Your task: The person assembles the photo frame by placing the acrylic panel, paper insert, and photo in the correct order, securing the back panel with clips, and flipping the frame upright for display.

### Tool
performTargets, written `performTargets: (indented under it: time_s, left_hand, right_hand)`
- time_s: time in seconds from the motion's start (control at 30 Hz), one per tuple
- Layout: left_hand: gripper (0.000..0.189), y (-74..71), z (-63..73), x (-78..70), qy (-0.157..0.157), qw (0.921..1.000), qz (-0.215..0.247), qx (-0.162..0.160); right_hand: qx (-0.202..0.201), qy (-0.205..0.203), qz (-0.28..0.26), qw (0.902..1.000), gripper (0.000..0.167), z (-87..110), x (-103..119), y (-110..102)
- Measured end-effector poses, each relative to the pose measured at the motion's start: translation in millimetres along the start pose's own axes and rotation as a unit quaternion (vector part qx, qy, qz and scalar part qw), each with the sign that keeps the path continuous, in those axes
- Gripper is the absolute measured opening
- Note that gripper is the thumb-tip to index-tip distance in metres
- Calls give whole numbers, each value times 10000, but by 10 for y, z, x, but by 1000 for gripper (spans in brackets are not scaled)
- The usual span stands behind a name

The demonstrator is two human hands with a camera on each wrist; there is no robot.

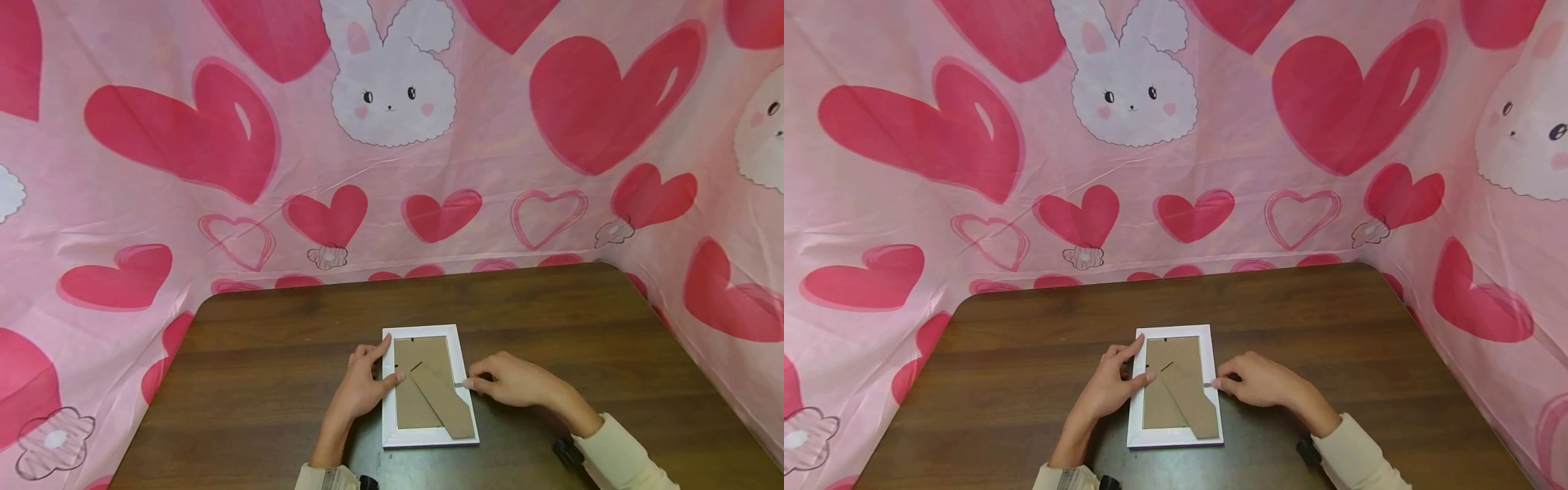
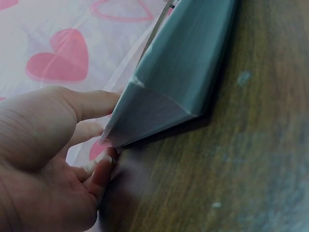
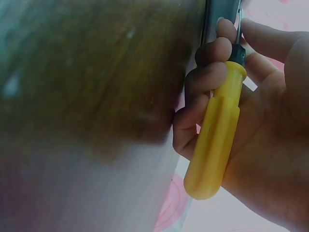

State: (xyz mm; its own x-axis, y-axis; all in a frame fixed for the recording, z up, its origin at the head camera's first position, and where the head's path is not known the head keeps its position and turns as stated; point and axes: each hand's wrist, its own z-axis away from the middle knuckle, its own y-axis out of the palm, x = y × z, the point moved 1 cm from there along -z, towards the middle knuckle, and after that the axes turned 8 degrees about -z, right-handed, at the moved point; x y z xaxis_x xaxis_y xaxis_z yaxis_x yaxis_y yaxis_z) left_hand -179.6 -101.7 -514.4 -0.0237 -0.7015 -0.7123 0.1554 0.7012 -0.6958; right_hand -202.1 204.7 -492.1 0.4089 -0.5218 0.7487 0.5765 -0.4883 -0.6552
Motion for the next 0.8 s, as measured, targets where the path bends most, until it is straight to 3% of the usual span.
performTargets:
  time_s: [0.8]
  left_hand:
    - [81,-14,-11,-16,9,9999,-99,59]
  right_hand:
    - [117,108,-76,9998,31,-31,-21,-18]
